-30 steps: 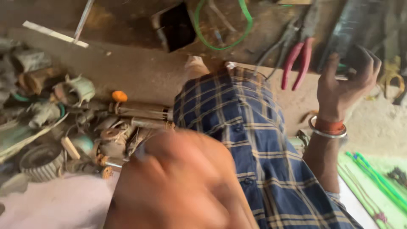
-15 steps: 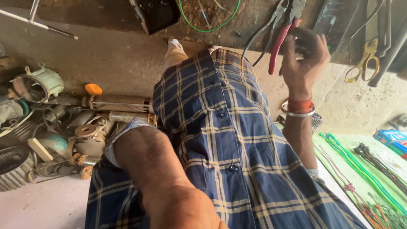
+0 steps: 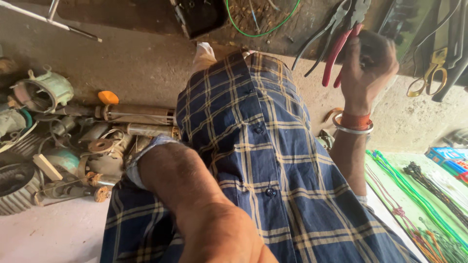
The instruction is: The person uses pliers to strip and twist wires connected to an electric motor. They repeatedly adjust the wire ends and connections at the motor's terminal box.
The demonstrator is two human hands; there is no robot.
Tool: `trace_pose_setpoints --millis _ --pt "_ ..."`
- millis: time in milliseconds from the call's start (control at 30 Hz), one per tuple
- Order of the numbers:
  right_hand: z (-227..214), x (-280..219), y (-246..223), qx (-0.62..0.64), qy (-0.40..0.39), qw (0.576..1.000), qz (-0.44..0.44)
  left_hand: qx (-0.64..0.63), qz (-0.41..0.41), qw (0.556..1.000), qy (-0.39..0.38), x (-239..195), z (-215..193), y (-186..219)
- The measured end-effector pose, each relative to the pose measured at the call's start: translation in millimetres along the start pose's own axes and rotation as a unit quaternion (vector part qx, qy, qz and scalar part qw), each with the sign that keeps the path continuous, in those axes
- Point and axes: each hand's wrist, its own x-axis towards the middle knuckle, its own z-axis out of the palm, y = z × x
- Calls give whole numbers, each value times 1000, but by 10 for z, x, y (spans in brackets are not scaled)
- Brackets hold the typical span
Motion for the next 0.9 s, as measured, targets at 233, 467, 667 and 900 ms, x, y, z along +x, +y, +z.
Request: trace_pose_setpoints --millis 233,467,667,900 --pt "202 61 -223 2 -22 997 -69 -21 -3 1000 9 90 -94 -58" --pt "532 39 -1020 20 -69 977 -202 49 1 995 92 361 -689 -610" --pt "1202 240 -1578 3 -249 930 -271 231 -136 947 179 366 -1554 -1819" --pt "1494 461 -1712 -131 -268 919 -258 53 -219 955 192 -191 -1723 -2710"
